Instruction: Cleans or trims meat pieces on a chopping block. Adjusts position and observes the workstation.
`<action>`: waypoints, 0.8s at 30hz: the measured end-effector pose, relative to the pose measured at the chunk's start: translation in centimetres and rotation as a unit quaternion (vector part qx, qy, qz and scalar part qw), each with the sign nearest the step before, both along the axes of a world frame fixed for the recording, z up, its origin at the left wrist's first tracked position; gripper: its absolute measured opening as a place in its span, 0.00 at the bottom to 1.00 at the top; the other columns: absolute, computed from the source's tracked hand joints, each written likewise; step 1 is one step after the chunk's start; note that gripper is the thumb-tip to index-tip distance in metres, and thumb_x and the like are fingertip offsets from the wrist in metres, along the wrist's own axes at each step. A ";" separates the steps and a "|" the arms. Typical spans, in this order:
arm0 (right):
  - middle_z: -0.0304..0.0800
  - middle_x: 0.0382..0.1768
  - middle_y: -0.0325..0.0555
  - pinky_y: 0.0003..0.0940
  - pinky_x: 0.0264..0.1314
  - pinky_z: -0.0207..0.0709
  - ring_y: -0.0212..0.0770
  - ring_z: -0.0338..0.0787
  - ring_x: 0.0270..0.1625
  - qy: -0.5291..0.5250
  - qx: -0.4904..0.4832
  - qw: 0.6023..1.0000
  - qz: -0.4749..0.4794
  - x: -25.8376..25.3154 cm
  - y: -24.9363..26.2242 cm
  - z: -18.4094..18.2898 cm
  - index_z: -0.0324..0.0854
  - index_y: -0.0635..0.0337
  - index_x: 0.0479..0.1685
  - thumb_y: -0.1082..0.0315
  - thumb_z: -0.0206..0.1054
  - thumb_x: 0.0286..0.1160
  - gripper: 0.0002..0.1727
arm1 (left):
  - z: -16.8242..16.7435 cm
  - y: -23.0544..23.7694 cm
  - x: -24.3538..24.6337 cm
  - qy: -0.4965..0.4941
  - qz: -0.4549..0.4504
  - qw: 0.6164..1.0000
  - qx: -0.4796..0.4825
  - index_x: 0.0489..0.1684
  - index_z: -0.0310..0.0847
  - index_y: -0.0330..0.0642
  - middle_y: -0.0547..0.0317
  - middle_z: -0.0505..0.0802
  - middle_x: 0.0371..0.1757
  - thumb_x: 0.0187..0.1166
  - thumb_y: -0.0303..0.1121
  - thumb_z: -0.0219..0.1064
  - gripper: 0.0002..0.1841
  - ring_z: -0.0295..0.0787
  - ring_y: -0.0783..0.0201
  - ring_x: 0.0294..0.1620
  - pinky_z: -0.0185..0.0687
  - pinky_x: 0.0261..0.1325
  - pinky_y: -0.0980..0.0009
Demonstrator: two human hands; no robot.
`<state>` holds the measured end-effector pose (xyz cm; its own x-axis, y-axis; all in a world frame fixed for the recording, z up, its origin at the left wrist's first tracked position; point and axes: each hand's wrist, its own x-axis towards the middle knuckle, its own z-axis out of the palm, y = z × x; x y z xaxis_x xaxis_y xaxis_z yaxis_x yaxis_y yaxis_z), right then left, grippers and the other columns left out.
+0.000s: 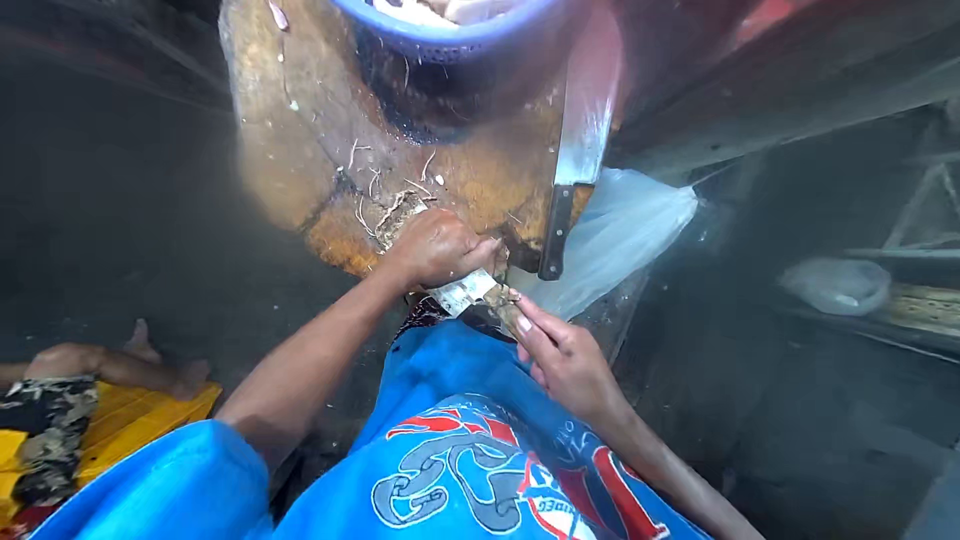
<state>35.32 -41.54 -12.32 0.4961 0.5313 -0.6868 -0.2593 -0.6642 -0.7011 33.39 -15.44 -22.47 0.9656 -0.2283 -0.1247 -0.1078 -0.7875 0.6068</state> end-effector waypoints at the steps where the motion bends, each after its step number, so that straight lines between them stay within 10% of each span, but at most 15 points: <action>1: 0.88 0.27 0.35 0.30 0.14 0.74 0.32 0.77 0.15 -0.003 -0.001 1.000 0.000 -0.5 -1.6 0.6 0.72 0.43 0.87 0.54 0.52 0.93 0.26 | 0.3 -1.4 -0.2 -0.005 0.000 1.000 -0.005 0.08 0.73 0.49 0.60 0.83 0.17 0.90 0.52 0.46 0.32 0.86 0.57 0.28 0.80 0.38 0.50; 5: 0.90 0.28 0.34 0.28 0.12 0.76 0.29 0.76 0.13 -0.028 -0.027 0.999 -0.010 -2.0 -8.0 3.5 0.76 0.45 0.84 0.57 0.56 0.91 0.24 | 0.3 -9.4 -2.3 -0.018 0.005 0.996 -0.093 0.11 0.76 0.46 0.59 0.86 0.20 0.92 0.50 0.46 0.32 0.88 0.59 0.29 0.82 0.42 0.55; 12: 0.86 0.26 0.36 0.30 0.18 0.77 0.31 0.78 0.17 0.013 0.043 0.999 0.016 -2.8 2.1 -1.8 0.72 0.42 0.87 0.54 0.53 0.93 0.26 | -0.6 2.8 -3.0 -0.030 0.012 0.999 -0.010 0.10 0.76 0.49 0.60 0.86 0.18 0.89 0.51 0.50 0.30 0.88 0.58 0.28 0.82 0.39 0.49; 17: 0.89 0.28 0.35 0.28 0.18 0.79 0.28 0.79 0.18 -0.032 -0.024 0.999 -0.027 -5.4 -8.2 3.3 0.75 0.51 0.84 0.62 0.55 0.92 0.24 | 0.1 -9.2 -3.8 -0.008 -0.042 0.990 -0.132 0.13 0.77 0.44 0.56 0.87 0.21 0.92 0.49 0.46 0.31 0.89 0.56 0.31 0.81 0.44 0.53; 24: 0.88 0.28 0.38 0.29 0.12 0.74 0.33 0.76 0.14 0.024 0.013 0.991 -0.130 -4.9 2.4 -0.9 0.70 0.50 0.88 0.57 0.52 0.93 0.27 | -0.2 1.9 1.1 -0.027 -0.128 0.991 -0.016 0.09 0.74 0.48 0.60 0.83 0.17 0.89 0.51 0.47 0.31 0.85 0.57 0.27 0.79 0.35 0.51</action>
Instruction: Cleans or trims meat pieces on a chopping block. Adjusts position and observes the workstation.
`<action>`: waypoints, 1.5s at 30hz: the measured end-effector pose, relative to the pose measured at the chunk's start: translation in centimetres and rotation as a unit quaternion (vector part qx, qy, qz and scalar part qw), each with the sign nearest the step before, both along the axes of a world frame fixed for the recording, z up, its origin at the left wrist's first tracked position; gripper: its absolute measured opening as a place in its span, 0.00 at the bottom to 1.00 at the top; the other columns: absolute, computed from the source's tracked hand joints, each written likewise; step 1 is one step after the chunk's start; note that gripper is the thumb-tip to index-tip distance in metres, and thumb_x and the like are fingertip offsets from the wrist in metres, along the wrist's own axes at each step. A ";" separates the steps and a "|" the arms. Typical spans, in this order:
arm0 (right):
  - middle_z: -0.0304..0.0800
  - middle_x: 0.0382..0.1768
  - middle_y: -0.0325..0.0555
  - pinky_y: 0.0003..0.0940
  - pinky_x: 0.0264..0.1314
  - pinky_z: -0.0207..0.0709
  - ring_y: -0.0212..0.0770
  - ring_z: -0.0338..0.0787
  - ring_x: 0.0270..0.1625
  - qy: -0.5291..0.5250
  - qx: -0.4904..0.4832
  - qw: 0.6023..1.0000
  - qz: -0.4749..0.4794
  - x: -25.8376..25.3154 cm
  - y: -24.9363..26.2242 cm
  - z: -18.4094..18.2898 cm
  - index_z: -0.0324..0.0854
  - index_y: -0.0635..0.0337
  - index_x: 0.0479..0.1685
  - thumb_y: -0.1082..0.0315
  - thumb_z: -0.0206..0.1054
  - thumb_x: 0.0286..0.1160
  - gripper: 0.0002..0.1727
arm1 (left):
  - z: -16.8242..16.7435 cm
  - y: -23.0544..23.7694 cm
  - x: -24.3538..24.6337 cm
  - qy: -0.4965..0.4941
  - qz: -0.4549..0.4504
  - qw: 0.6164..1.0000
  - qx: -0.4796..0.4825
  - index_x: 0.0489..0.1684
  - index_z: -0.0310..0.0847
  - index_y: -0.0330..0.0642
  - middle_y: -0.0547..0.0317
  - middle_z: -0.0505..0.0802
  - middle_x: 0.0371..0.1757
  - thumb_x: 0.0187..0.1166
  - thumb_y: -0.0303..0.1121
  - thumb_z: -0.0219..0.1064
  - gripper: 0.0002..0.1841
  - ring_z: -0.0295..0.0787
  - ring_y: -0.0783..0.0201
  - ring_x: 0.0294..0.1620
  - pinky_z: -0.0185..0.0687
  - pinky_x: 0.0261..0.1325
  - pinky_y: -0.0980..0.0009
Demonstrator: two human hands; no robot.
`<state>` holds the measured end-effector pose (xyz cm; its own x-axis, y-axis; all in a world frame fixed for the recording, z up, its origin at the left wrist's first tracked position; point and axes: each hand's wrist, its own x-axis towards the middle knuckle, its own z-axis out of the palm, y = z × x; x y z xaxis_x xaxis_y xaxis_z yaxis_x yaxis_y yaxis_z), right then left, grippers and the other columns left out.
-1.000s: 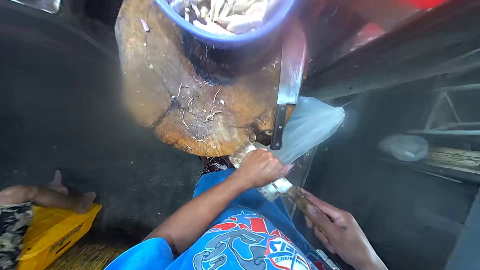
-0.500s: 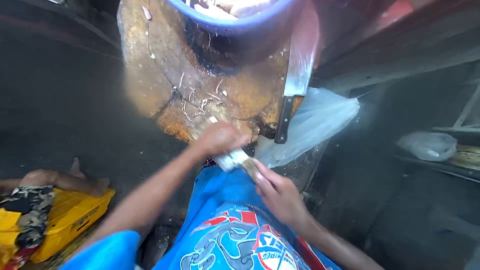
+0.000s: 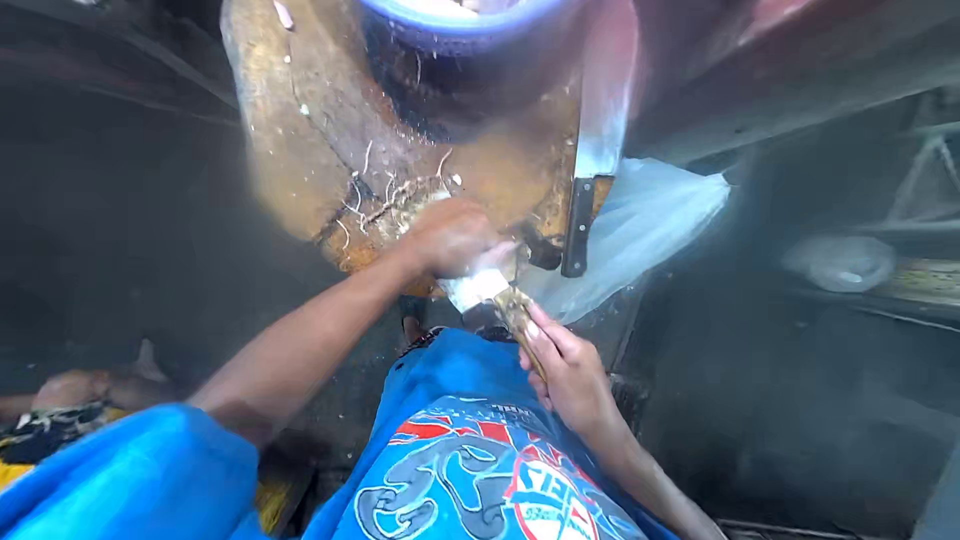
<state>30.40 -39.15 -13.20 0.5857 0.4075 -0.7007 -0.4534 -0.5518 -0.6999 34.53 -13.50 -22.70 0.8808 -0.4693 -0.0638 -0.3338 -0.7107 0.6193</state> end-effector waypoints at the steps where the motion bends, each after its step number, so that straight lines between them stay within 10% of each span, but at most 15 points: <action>1: 0.88 0.28 0.38 0.30 0.12 0.74 0.33 0.76 0.14 -0.013 -0.001 1.000 0.001 -0.7 -1.0 0.3 0.70 0.48 0.88 0.56 0.52 0.93 0.27 | 0.1 -0.8 -0.1 -0.010 0.001 1.000 0.003 0.09 0.77 0.49 0.61 0.85 0.17 0.89 0.52 0.48 0.31 0.87 0.58 0.27 0.81 0.38 0.50; 6: 0.89 0.27 0.39 0.29 0.12 0.74 0.31 0.76 0.14 -0.045 -0.068 0.996 -0.040 -3.1 -8.8 4.9 0.75 0.52 0.84 0.62 0.55 0.91 0.24 | 1.4 -10.5 -1.7 0.088 -0.039 0.991 -0.094 0.21 0.82 0.42 0.52 0.90 0.28 0.92 0.51 0.43 0.32 0.91 0.51 0.39 0.82 0.47 0.47; 13: 0.88 0.30 0.38 0.26 0.11 0.69 0.31 0.74 0.13 0.024 -0.049 0.998 0.012 5.9 1.3 1.7 0.71 0.38 0.87 0.54 0.53 0.93 0.25 | 0.5 1.6 3.9 0.037 0.038 0.999 -0.002 0.08 0.72 0.50 0.60 0.79 0.14 0.89 0.54 0.44 0.32 0.81 0.56 0.23 0.73 0.30 0.49; 19: 0.89 0.28 0.38 0.27 0.06 0.67 0.30 0.71 0.10 -0.025 -0.134 0.990 0.041 10.6 -7.3 6.7 0.77 0.46 0.83 0.56 0.56 0.88 0.26 | 2.3 -9.5 5.7 0.106 0.077 0.986 -0.104 0.23 0.84 0.45 0.55 0.88 0.26 0.92 0.50 0.46 0.29 0.89 0.53 0.36 0.80 0.37 0.49; 26: 0.88 0.29 0.39 0.26 0.11 0.71 0.31 0.75 0.13 0.006 -0.034 0.991 0.128 13.4 5.9 0.6 0.73 0.35 0.86 0.53 0.56 0.92 0.25 | 0.6 6.3 5.5 0.049 0.169 0.984 0.015 0.09 0.70 0.48 0.57 0.79 0.15 0.88 0.53 0.45 0.31 0.82 0.53 0.25 0.74 0.36 0.45; 32: 0.89 0.29 0.38 0.28 0.11 0.73 0.29 0.75 0.13 0.000 -0.122 0.987 0.109 12.2 -8.0 7.3 0.73 0.51 0.85 0.63 0.56 0.89 0.26 | 2.3 -10.4 4.6 0.136 0.143 0.973 -0.122 0.23 0.84 0.41 0.50 0.91 0.30 0.92 0.52 0.43 0.32 0.91 0.48 0.42 0.83 0.48 0.43; 35: 0.88 0.26 0.37 0.28 0.10 0.72 0.30 0.74 0.12 0.006 -0.079 0.988 0.131 10.6 -4.7 5.4 0.75 0.46 0.84 0.59 0.56 0.90 0.25 | 1.6 -6.9 1.7 0.084 0.167 0.973 -0.136 0.24 0.87 0.40 0.51 0.93 0.29 0.92 0.46 0.45 0.30 0.93 0.51 0.41 0.83 0.55 0.47; 40: 0.87 0.27 0.37 0.27 0.10 0.70 0.31 0.73 0.12 0.013 -0.003 0.995 0.098 8.6 3.5 1.2 0.73 0.50 0.86 0.57 0.54 0.92 0.26 | -0.1 3.7 2.2 0.016 0.120 0.993 -0.016 0.09 0.72 0.49 0.60 0.82 0.16 0.90 0.49 0.47 0.30 0.84 0.58 0.26 0.77 0.34 0.51; 45: 0.89 0.28 0.37 0.31 0.12 0.76 0.31 0.77 0.14 -0.002 -0.050 0.992 0.112 5.3 -6.2 4.4 0.75 0.46 0.85 0.59 0.55 0.91 0.25 | 0.5 -7.2 -1.7 0.051 0.140 0.986 -0.074 0.15 0.81 0.45 0.56 0.89 0.23 0.91 0.50 0.47 0.31 0.91 0.54 0.33 0.83 0.46 0.48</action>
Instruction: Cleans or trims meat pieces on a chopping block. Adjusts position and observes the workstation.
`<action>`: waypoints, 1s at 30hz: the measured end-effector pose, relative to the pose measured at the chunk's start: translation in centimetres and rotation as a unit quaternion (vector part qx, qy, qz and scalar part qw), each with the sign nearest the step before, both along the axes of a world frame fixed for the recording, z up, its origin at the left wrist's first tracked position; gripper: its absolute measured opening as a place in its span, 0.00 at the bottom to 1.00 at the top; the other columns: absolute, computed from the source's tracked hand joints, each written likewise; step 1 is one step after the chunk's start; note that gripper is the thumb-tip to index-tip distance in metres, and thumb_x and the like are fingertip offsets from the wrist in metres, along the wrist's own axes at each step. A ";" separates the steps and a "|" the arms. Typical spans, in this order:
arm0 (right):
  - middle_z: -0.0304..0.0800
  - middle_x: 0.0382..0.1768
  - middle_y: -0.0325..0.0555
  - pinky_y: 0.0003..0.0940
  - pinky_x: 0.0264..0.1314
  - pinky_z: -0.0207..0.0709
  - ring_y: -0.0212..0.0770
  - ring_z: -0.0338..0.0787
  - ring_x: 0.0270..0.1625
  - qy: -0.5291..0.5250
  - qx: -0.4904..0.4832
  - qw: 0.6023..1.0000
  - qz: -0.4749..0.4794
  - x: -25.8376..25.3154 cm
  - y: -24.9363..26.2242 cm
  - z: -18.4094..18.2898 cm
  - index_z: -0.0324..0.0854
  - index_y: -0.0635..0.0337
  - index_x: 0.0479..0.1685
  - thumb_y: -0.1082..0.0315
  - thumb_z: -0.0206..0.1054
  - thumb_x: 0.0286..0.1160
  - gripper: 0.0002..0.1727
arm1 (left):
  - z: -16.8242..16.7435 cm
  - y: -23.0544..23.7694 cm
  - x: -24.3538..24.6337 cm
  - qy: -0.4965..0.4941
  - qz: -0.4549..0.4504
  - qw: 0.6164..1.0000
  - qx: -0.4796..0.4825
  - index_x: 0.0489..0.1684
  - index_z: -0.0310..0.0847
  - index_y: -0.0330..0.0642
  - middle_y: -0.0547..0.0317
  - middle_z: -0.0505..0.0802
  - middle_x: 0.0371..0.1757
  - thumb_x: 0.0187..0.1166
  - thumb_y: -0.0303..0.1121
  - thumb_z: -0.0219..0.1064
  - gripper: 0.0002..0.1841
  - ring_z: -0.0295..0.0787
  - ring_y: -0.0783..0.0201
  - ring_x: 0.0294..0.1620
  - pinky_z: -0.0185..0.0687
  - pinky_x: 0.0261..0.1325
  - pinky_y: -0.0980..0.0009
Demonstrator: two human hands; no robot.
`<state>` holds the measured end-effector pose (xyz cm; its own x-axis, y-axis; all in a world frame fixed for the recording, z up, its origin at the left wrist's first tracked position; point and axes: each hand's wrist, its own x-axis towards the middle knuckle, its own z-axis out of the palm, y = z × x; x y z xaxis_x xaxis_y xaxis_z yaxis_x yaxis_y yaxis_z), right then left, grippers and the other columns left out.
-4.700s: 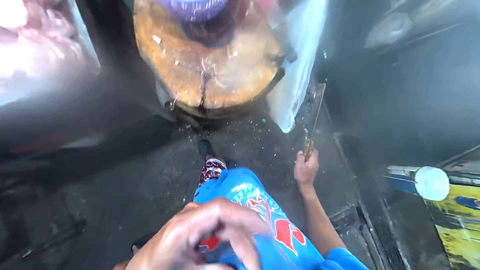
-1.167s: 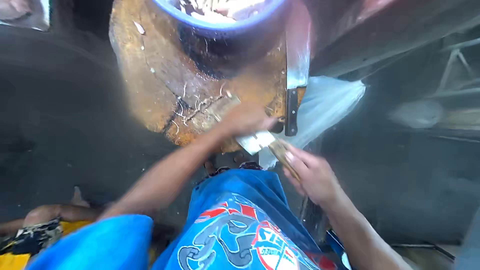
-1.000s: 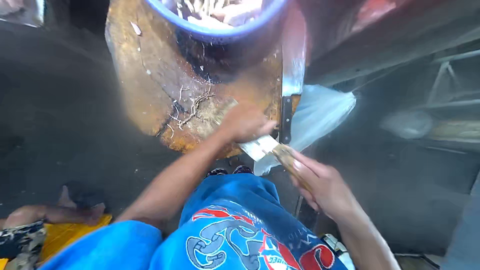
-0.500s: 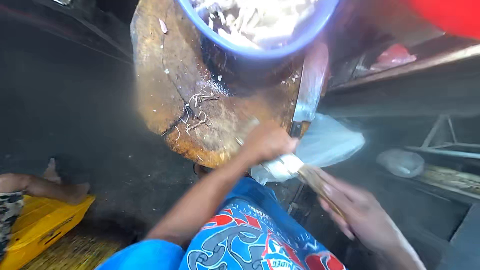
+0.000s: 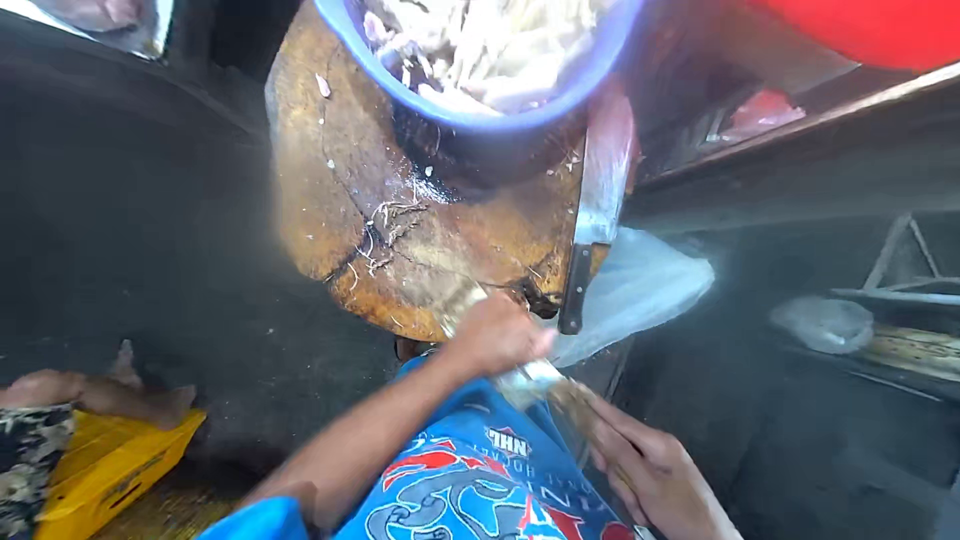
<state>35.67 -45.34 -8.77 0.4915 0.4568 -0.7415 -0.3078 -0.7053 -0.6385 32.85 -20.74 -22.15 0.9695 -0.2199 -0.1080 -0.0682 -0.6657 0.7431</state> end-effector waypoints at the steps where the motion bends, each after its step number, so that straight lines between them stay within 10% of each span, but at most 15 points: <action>1: 0.90 0.29 0.39 0.30 0.14 0.76 0.31 0.78 0.15 0.015 -0.008 1.000 -0.010 -0.9 -1.7 0.6 0.75 0.50 0.84 0.62 0.57 0.91 0.24 | 0.1 -2.1 -1.2 -0.011 0.002 1.000 -0.015 0.14 0.79 0.44 0.54 0.89 0.23 0.92 0.49 0.45 0.31 0.91 0.53 0.33 0.84 0.45 0.49; 9: 0.85 0.26 0.38 0.28 0.11 0.71 0.33 0.74 0.13 0.035 0.076 0.994 -0.077 -2.5 11.6 -5.2 0.70 0.49 0.88 0.56 0.53 0.93 0.27 | -0.8 13.1 1.7 -0.043 -0.074 0.992 0.091 0.07 0.72 0.48 0.60 0.82 0.16 0.88 0.50 0.48 0.30 0.84 0.57 0.26 0.77 0.33 0.50; 15: 0.88 0.27 0.37 0.31 0.18 0.77 0.31 0.78 0.18 -0.002 -0.008 0.998 -0.058 -8.2 -0.1 -0.2 0.72 0.50 0.86 0.61 0.54 0.92 0.26 | 0.0 -0.2 -4.6 -0.005 -0.079 0.996 -0.027 0.17 0.81 0.42 0.52 0.90 0.25 0.91 0.49 0.45 0.31 0.92 0.51 0.37 0.83 0.48 0.47; 22: 0.84 0.25 0.39 0.29 0.11 0.72 0.33 0.74 0.13 0.036 0.066 0.987 -0.142 -8.9 15.3 -5.0 0.67 0.49 0.90 0.57 0.52 0.94 0.27 | -0.9 15.9 -1.2 -0.022 -0.128 0.989 0.064 0.09 0.74 0.49 0.60 0.83 0.19 0.87 0.51 0.49 0.29 0.85 0.56 0.28 0.77 0.33 0.49; 30: 0.86 0.25 0.42 0.33 0.15 0.75 0.34 0.76 0.15 0.022 0.005 0.982 -0.189 -16.5 7.7 -0.6 0.68 0.52 0.89 0.61 0.51 0.94 0.27 | 0.9 7.1 -6.7 0.033 -0.192 0.980 -0.029 0.17 0.81 0.41 0.50 0.89 0.26 0.90 0.50 0.46 0.31 0.90 0.47 0.37 0.81 0.42 0.44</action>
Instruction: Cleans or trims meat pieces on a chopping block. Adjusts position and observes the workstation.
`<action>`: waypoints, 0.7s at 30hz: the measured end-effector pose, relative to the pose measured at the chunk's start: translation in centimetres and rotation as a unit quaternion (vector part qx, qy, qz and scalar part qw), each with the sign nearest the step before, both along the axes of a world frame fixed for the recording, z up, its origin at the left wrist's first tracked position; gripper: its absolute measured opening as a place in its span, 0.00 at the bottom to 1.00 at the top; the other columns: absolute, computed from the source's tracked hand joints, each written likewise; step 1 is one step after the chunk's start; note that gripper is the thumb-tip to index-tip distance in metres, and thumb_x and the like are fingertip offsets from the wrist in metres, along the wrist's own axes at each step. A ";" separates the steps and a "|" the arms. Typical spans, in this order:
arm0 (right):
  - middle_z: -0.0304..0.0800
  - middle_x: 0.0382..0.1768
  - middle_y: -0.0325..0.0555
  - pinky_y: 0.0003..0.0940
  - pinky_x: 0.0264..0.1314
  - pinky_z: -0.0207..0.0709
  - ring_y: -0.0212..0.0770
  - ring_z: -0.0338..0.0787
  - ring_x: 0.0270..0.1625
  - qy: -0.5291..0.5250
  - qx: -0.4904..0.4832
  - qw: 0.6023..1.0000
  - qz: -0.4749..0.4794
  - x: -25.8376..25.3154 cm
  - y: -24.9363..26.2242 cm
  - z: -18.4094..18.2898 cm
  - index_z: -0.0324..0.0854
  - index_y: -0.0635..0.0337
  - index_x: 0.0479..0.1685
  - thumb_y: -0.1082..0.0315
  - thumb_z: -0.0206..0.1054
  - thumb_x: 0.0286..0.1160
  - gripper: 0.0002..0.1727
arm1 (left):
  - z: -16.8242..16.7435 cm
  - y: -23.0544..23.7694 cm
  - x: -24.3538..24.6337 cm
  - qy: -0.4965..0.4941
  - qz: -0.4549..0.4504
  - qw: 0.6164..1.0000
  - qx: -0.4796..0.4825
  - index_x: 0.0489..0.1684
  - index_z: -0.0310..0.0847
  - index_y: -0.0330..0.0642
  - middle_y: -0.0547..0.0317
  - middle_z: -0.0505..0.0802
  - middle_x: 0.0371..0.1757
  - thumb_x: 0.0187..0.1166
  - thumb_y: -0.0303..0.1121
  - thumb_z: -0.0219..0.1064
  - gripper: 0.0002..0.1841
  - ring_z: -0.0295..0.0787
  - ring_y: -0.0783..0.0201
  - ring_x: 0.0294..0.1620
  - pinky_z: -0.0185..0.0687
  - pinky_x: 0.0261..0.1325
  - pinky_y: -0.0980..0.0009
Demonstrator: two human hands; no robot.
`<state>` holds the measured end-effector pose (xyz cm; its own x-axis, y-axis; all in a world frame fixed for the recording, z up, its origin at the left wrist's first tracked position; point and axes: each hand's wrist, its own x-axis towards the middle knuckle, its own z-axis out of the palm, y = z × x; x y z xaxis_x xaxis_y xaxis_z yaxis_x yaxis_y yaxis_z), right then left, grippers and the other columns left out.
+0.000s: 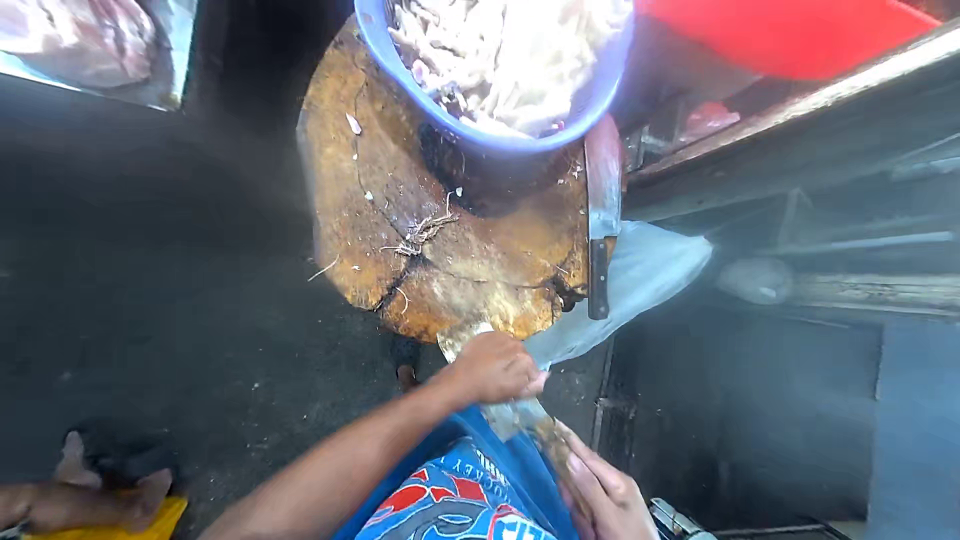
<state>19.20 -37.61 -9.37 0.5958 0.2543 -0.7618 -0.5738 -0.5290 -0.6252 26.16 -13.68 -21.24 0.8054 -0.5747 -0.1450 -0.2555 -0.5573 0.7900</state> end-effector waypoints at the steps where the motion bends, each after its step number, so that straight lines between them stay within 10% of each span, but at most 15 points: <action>1: 0.84 0.23 0.42 0.33 0.13 0.73 0.34 0.73 0.13 -0.002 0.007 1.000 -0.012 1.1 2.5 -0.9 0.67 0.47 0.90 0.59 0.50 0.94 0.27 | 0.2 2.5 1.9 0.024 -0.010 1.000 0.007 0.20 0.84 0.39 0.48 0.90 0.29 0.90 0.49 0.48 0.29 0.91 0.46 0.40 0.81 0.44 0.41; 6: 0.83 0.27 0.44 0.27 0.09 0.69 0.33 0.72 0.12 0.031 0.071 0.993 -0.090 6.2 11.2 -3.3 0.63 0.50 0.92 0.57 0.52 0.95 0.28 | -0.1 11.1 8.6 -0.060 -0.012 0.991 0.120 0.09 0.73 0.49 0.58 0.82 0.19 0.86 0.52 0.49 0.29 0.83 0.55 0.27 0.76 0.32 0.48; 13: 0.87 0.25 0.39 0.27 0.14 0.74 0.29 0.76 0.14 -0.020 -0.025 0.993 -0.114 -3.1 -4.2 0.5 0.66 0.58 0.88 0.64 0.49 0.93 0.27 | 0.3 -6.0 1.0 -0.007 -0.067 0.998 -0.011 0.24 0.84 0.39 0.46 0.91 0.33 0.90 0.51 0.46 0.30 0.91 0.44 0.44 0.82 0.49 0.42; 21: 0.86 0.25 0.42 0.31 0.08 0.70 0.34 0.72 0.11 -0.001 0.030 0.999 -0.026 8.4 3.0 -2.6 0.71 0.47 0.88 0.56 0.53 0.93 0.27 | -1.3 3.7 8.5 -0.089 0.005 0.994 0.065 0.10 0.78 0.53 0.65 0.84 0.17 0.88 0.50 0.51 0.28 0.86 0.61 0.28 0.80 0.38 0.53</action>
